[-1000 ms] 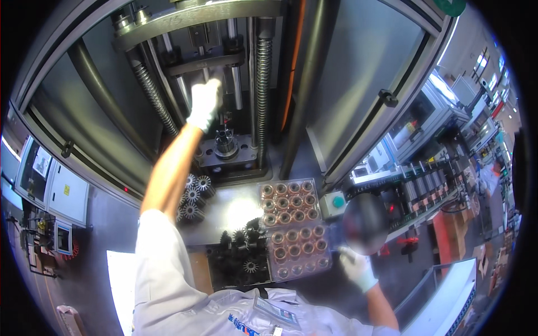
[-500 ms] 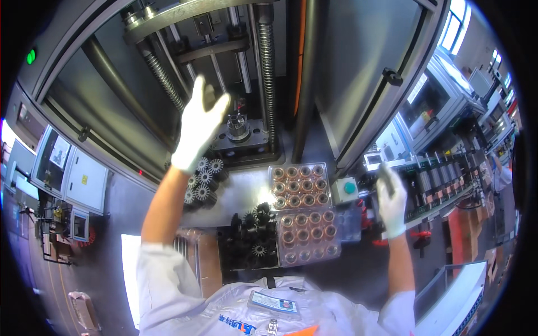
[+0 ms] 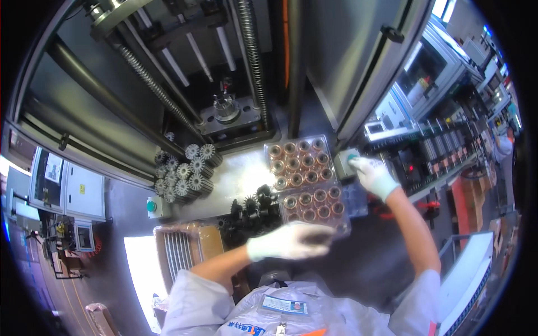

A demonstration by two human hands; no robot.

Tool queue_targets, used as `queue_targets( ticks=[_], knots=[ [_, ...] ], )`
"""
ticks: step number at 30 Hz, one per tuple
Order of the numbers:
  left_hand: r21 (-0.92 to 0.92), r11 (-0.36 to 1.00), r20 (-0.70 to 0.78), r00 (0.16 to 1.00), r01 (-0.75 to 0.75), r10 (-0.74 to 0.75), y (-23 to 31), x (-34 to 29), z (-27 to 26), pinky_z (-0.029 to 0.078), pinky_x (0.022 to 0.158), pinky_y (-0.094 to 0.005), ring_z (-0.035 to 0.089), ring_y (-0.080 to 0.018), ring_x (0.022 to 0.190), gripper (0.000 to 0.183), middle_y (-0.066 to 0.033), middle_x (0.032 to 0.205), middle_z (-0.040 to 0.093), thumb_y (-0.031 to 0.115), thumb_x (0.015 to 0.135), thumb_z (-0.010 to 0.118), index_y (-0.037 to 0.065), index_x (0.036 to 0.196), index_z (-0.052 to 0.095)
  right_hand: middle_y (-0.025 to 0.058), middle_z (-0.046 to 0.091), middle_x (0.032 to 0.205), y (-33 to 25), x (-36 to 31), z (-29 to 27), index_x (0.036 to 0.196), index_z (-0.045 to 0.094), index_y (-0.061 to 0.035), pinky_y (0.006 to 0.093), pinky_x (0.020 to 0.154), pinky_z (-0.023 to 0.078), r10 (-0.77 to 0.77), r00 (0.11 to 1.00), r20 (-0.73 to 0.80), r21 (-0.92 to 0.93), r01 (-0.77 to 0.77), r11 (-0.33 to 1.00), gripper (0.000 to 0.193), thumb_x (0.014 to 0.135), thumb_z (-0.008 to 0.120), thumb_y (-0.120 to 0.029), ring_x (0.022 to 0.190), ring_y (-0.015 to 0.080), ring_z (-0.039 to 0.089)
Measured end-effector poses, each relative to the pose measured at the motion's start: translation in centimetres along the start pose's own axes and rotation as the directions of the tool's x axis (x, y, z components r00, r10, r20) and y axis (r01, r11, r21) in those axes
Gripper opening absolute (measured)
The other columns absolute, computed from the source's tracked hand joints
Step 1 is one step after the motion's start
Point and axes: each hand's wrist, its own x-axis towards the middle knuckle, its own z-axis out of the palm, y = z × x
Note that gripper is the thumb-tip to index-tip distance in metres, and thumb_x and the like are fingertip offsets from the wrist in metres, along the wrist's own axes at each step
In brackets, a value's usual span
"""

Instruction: The person places metal components into a pressing machine, moves finished electrical rotors from a conveyor belt into a storage shelf, and transfers small black gears from a large cardboard box into a smaller container.

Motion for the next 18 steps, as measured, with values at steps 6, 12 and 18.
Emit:
queue_targets(
  ticks=[6, 12, 18],
  knots=[
    [-0.01, 0.996, 0.326, 0.941, -0.087, 0.085, 1.1, 6.4, 9.2, 0.053, 0.094, -0.033, 0.067, -0.0166, 0.106, 0.055, -0.0125, 0.12, 0.07, 0.029, 0.096, 0.068, 0.003, 0.142, 0.052, 0.0197, 0.066, 0.119, -7.0, -10.8, 2.0, 0.122, 0.064, -0.006, 0.0451, 0.094, 0.051, 0.209, 0.914, -0.348, 0.049, -0.205, 0.978, 0.031, 0.092, 0.056, -0.01, 0.109, 0.0371, 0.063],
    [-0.172, 0.851, 0.539, 0.77, 0.496, -0.34, -4.8, 8.9, 20.2, 0.062, 0.077, -0.0339, 0.067, -0.024, 0.103, 0.064, -0.02, 0.13, 0.061, 0.029, 0.097, 0.066, -0.004, 0.146, 0.044, 0.0154, 0.065, 0.117, -12.4, -41.2, 11.1, 0.123, 0.066, -0.0122, 0.0464, 0.095, 0.051, 0.794, 0.589, 0.151, 0.229, -0.802, 0.552, 0.033, 0.095, 0.051, -0.023, 0.11, 0.0359, 0.063],
    [0.09, 0.765, 0.815, 0.394, 0.638, -0.424, -7.5, 12.1, 43.6, 0.064, 0.068, -0.041, 0.057, -0.0404, 0.124, 0.101, -0.0292, 0.161, 0.018, 0.051, 0.096, 0.062, 0.006, 0.16, -0.001, 0.0224, 0.061, 0.129, -25.3, -68.4, 15.3, 0.134, 0.06, -0.0111, 0.047, 0.102, 0.046, 0.992, -0.115, 0.062, 0.593, -0.795, -0.129, 0.046, 0.094, 0.058, -0.033, 0.118, 0.0419, 0.058]
  ],
)
